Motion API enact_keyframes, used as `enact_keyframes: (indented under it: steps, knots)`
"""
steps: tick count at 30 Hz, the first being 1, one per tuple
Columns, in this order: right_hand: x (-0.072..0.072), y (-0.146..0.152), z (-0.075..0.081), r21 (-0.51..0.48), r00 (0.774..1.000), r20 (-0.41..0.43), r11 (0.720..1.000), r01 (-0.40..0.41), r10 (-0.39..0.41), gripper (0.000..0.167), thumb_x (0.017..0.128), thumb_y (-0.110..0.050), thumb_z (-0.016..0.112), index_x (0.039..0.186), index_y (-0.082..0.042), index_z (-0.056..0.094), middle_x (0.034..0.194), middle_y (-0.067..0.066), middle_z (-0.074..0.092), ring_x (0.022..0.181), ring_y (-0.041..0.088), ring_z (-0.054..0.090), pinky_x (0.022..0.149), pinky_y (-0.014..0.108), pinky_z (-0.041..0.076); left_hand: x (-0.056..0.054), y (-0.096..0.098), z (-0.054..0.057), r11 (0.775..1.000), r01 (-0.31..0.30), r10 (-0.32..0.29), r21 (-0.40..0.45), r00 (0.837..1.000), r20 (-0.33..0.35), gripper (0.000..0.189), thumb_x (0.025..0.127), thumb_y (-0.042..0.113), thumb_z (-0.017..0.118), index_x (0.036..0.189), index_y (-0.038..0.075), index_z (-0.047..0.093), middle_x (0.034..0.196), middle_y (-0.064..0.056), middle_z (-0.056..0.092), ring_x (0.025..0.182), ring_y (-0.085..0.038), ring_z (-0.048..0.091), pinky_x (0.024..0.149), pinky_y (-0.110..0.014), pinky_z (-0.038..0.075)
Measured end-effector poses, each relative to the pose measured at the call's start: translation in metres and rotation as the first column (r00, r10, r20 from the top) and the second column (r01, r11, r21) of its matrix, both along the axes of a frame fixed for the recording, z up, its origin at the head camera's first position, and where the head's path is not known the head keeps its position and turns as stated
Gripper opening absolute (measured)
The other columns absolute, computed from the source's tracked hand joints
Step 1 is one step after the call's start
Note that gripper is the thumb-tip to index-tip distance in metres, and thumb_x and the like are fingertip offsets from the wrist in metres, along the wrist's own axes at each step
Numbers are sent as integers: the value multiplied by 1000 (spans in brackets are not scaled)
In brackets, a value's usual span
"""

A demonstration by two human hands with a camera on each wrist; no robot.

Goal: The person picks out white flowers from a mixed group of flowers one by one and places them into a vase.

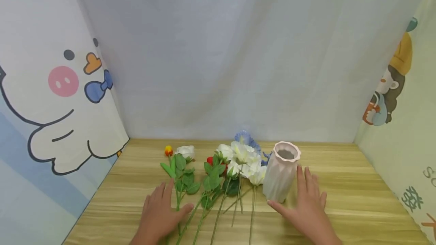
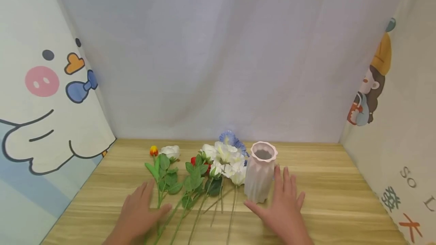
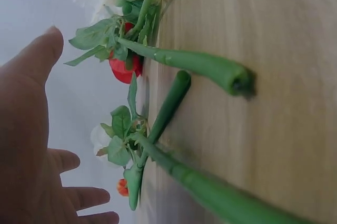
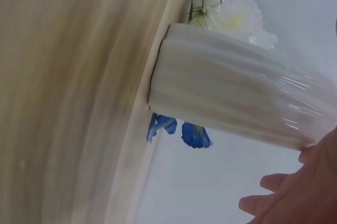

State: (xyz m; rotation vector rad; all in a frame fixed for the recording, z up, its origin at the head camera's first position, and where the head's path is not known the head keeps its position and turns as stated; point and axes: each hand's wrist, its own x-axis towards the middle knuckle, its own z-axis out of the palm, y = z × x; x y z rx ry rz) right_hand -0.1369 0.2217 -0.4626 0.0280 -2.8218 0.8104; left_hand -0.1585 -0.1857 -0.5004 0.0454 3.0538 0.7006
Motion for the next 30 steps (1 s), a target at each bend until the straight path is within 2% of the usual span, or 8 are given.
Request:
enact_keyframes:
  steps: [5, 8, 10, 13, 15, 21, 26, 30]
  knots:
    - [-10, -5, 2, -56, 999, -30, 998, 22, -24, 135, 79, -69, 78, 165, -6, -4, 166, 32, 7, 149, 54, 10, 108, 81, 10, -8, 4, -1, 999, -41, 41, 19, 999, -27, 110, 89, 76, 60, 160, -1, 30, 156, -32, 35, 142, -52, 34, 114, -69, 24]
    - [-15, -7, 3, -139, 999, -37, 990, 26, -31, 133, 80, -65, 80, 165, -6, -5, 164, 33, 12, 147, 55, 17, 109, 78, 18, -13, 5, -4, 998, -59, 60, 32, 997, -43, 107, 89, 75, 60, 158, -2, 32, 156, -30, 38, 142, -51, 36, 113, -69, 27]
    - [-19, -8, 4, -216, 999, -6, 976, 29, -31, 132, 82, -63, 80, 165, -10, -9, 165, 32, 10, 147, 56, 17, 110, 77, 21, -17, 6, -6, 997, -70, 71, 42, 997, -40, 107, 89, 75, 61, 158, -2, 33, 156, -28, 39, 142, -50, 37, 112, -70, 28]
    - [-23, -9, 5, -329, 999, 18, 944, 34, -29, 129, 85, -59, 79, 165, -13, -11, 166, 30, 8, 148, 55, 19, 108, 77, 23, -22, 8, -9, 995, -88, 89, 51, 995, -34, 107, 88, 74, 62, 157, -3, 35, 154, -30, 42, 140, -52, 38, 108, -72, 30]
    - [-26, -10, 5, -391, 1000, 0, 920, 28, -30, 126, 86, -54, 81, 165, -13, -7, 166, 30, 11, 148, 53, 20, 110, 75, 23, -26, 9, -10, 994, -98, 100, 48, 994, -42, 104, 89, 71, 65, 155, -5, 37, 151, -31, 44, 138, -52, 40, 106, -72, 33]
    - [-38, -16, -4, -548, 994, -97, 836, -14, -47, 113, 85, -33, 88, 165, -9, 11, 157, 25, 31, 142, 44, 36, 112, 67, 31, -31, 12, -7, 988, -137, 140, 74, 989, -39, 77, 91, 43, 76, 141, -10, 51, 137, -31, 55, 125, -49, 52, 100, -64, 44]
    - [-43, -23, -10, -640, 994, -97, 768, -18, -58, 112, 86, -25, 87, 163, -9, 7, 149, 25, 38, 132, 42, 45, 108, 62, 38, -33, 12, -2, 981, -159, 159, 110, 987, 14, 48, 90, 30, 79, 118, -5, 63, 106, -18, 69, 91, -33, 67, 76, -50, 55]
    - [-43, -26, -11, -650, 993, -100, 760, -16, -65, 111, 89, -24, 85, 164, -10, 4, 147, 26, 39, 131, 43, 47, 107, 62, 39, -34, 14, -2, 979, -166, 159, 122, 985, 63, 35, 90, 26, 78, 109, -1, 65, 90, -11, 70, 74, -23, 65, 63, -44, 53]
